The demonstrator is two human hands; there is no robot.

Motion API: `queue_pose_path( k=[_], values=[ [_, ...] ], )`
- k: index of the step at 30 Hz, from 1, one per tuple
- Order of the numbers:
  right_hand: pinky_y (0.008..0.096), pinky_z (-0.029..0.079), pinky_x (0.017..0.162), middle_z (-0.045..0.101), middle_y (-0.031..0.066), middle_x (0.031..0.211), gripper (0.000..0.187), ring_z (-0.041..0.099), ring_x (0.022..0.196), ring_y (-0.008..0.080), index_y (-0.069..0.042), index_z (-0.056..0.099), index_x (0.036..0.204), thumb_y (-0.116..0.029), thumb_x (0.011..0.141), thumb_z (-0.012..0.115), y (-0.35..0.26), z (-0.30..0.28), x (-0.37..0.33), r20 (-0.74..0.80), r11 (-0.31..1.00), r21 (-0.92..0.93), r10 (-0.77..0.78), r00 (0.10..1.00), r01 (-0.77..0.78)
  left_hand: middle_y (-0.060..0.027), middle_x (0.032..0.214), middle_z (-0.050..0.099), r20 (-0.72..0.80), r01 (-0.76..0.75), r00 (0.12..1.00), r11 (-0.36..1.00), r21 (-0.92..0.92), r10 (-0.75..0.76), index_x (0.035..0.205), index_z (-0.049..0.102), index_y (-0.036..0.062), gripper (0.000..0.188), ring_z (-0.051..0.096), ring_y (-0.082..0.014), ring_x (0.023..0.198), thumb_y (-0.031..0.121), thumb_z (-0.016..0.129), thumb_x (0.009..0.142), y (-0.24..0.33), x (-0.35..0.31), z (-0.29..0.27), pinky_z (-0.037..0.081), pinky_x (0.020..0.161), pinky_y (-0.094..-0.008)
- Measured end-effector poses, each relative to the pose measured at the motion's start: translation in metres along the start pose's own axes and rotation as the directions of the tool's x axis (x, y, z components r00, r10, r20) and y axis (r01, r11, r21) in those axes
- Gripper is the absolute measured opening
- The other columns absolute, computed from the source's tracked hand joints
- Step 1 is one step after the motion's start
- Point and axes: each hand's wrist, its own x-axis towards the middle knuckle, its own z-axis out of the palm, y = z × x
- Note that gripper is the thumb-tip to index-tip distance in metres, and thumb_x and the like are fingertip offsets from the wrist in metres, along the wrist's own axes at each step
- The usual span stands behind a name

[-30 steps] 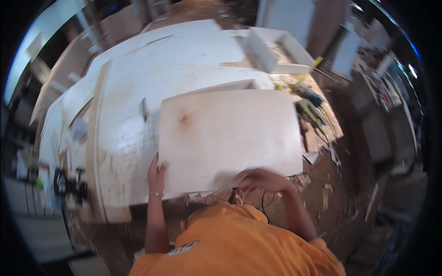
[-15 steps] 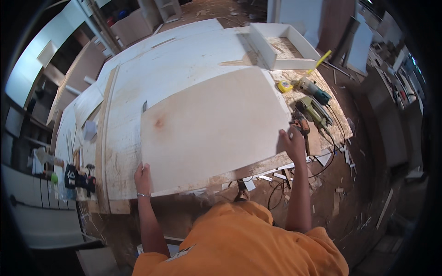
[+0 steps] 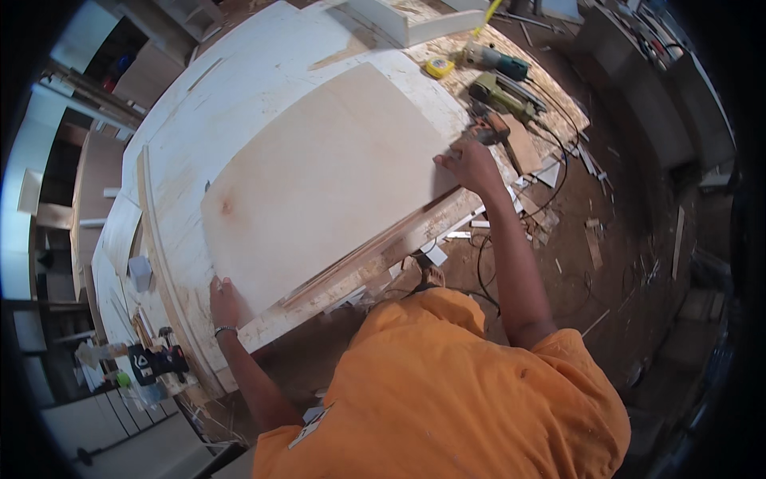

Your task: The person assembles a wooden drawer by positioning plywood panels on a workbench and securing them with a pneumatic nail gun and a hammer.

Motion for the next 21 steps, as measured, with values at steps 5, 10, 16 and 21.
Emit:
queue_pose_path(
  k=[5, 10, 16, 21],
  values=[
    [0.0449, 0.054, 0.086, 0.072, 0.0224, 0.101, 0.05, 0.07, 0.097, 0.0379, 0.002, 0.072, 0.112, -0.038, 0.083, 0.082, 0.012, 0.011, -0.003, -0.07, 0.996, 0.082, -0.022, 0.997, 0.028, -0.0255, 0.145, 0.054, -0.041, -0.322, 0.938, 0.911, 0.259, 0.344, 0.152, 0.044, 0.0017, 0.069, 0.05, -0.0373, 0.139, 0.033, 0.07, 0.097, 0.082, 0.006, -0.006, 0.036, 0.118, -0.0444],
    [0.037, 0.054, 0.083, 0.072, 0.0119, 0.097, 0.046, 0.069, 0.093, 0.0238, -0.002, 0.071, 0.12, -0.031, 0.087, 0.082, 0.043, 0.008, -0.021, -0.076, 0.924, 0.379, 0.075, 0.994, -0.041, -0.0173, 0.154, 0.048, 0.351, -0.646, 0.649, 0.733, -0.215, 0.675, 0.148, 0.052, 0.0087, 0.065, 0.04, -0.0374, 0.146, 0.029, 0.078, 0.091, 0.267, -0.04, 0.046, 0.03, 0.122, -0.0465],
    [0.0364, 0.054, 0.092, 0.075, 0.0148, 0.108, 0.032, 0.072, 0.1, 0.0246, -0.001, 0.075, 0.115, -0.02, 0.089, 0.073, 0.053, 0.012, -0.056, -0.048, 0.773, 0.63, 0.135, 0.99, -0.075, -0.0205, 0.171, 0.017, 0.524, -0.951, 0.283, 0.305, 0.046, 0.803, 0.159, 0.042, 0.021, 0.093, 0.015, -0.0405, 0.158, 0.06, 0.076, 0.082, 0.284, -0.064, 0.13, 0.007, 0.125, -0.0599],
    [0.0372, 0.055, 0.085, 0.071, 0.0166, 0.099, 0.028, 0.07, 0.089, 0.0283, -0.001, 0.077, 0.111, -0.02, 0.09, 0.073, 0.049, 0.032, -0.064, -0.194, 0.77, 0.638, 0.199, 0.96, -0.031, -0.0224, 0.169, 0.021, 0.509, -0.94, 0.328, 0.331, 0.088, 0.796, 0.158, 0.043, 0.02, 0.087, 0.017, -0.0413, 0.157, 0.053, 0.076, 0.084, 0.277, -0.071, 0.148, 0.009, 0.124, -0.0616]
  ],
)
